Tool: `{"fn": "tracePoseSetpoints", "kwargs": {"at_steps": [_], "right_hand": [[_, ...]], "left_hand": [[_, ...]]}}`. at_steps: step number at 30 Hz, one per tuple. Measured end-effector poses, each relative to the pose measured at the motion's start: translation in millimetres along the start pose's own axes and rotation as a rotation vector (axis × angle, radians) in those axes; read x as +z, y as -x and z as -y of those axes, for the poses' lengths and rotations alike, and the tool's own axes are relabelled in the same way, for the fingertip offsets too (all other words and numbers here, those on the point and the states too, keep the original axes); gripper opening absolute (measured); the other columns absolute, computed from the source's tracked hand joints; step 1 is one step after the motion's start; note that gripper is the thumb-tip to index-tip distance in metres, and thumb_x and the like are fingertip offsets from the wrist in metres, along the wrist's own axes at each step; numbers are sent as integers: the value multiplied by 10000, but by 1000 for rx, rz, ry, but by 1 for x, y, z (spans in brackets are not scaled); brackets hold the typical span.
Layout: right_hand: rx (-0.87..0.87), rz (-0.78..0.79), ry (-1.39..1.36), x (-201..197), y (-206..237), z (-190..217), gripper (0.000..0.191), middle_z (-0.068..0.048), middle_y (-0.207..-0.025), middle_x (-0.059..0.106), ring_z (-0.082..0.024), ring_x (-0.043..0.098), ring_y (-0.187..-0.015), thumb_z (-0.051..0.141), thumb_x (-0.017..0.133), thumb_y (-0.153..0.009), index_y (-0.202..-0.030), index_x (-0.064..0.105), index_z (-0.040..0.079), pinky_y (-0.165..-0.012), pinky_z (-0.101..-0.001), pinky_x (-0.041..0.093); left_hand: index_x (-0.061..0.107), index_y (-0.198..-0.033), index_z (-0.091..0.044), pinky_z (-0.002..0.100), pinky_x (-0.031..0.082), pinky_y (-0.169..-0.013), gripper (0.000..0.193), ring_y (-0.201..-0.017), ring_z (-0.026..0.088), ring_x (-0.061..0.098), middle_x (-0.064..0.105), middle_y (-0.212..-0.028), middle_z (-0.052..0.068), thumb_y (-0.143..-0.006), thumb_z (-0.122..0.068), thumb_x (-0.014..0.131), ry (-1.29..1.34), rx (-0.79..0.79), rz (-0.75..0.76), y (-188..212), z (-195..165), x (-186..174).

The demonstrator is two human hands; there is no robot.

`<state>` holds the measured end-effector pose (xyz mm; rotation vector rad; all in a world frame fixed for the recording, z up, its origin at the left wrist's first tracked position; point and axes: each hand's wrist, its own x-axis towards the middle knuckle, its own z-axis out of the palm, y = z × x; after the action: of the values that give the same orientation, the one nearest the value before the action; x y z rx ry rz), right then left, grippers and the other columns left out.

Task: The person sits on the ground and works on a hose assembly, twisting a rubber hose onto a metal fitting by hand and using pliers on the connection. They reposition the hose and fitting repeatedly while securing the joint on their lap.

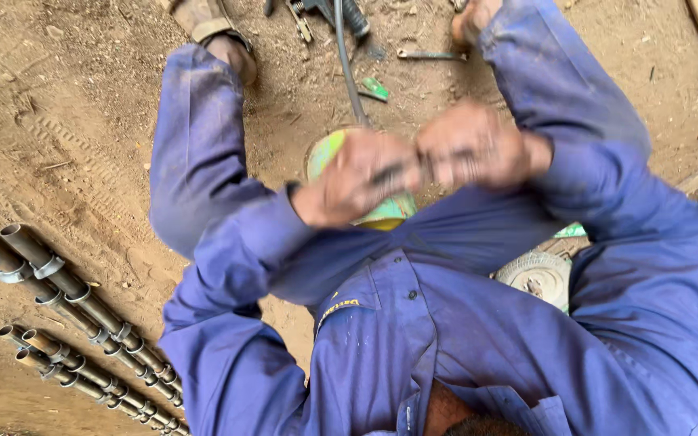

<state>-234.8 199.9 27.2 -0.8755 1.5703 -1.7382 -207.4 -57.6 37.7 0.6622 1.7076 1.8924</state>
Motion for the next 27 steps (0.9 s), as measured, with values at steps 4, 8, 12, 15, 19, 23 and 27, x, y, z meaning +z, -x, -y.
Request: {"fn": "tracePoseSetpoints", "kwargs": {"at_steps": [4,8,12,15,19,23,27], "right_hand": [[89,28,-681,12,0,14,429,-78,-695,491,-234,524,-695,286,601,-1035,-689,495,56,-756,-402,490],[58,82,-772,-5,-9,18,484,-99,-765,543,-281,589,-790,343,591,-1100,-726,517,45,-983,-506,580],[284,-141,-497,-11,-18,10,461,-123,-904,598,-251,633,-817,397,584,-1083,-835,551,10,-809,-375,548],[337,-206,-368,-7,-15,16,428,-148,-935,634,-252,679,-809,361,609,-1051,-872,574,-25,-735,-360,575],[230,-416,-725,-9,-10,24,408,-181,-944,618,-276,653,-825,294,648,-1101,-891,591,-52,-763,-373,582],[101,-429,-763,-10,-9,17,413,-183,-901,605,-265,635,-788,278,629,-1107,-848,565,-38,-754,-380,569],[38,-433,-757,-15,-9,16,396,-171,-880,606,-239,620,-754,260,613,-1112,-856,557,-38,-737,-387,565]], "left_hand": [[517,-828,-48,415,393,-659,349,-694,285,506,472,-772,107,-1032,-298,651,366,-155,60,28,-8,6],[478,-809,-89,324,361,-649,391,-664,182,432,447,-733,38,-1036,-361,645,639,-189,-117,33,-9,-16],[487,-941,-12,336,377,-686,360,-730,196,427,451,-825,88,-995,-314,676,307,-214,-189,19,-6,-22],[589,-1088,11,317,501,-704,252,-791,173,613,639,-941,117,-1159,-230,597,89,-121,-320,11,-5,-22],[605,-1131,-17,280,453,-555,183,-616,141,543,591,-824,85,-1148,-197,575,731,-234,-665,0,1,-28],[597,-1174,-9,316,499,-603,177,-669,158,569,617,-881,116,-1168,-185,585,1002,-21,-639,-19,14,-34],[493,-1360,-60,309,540,-751,391,-885,178,665,623,-1233,93,-1021,-189,637,717,-33,-681,-38,26,-22]]}}
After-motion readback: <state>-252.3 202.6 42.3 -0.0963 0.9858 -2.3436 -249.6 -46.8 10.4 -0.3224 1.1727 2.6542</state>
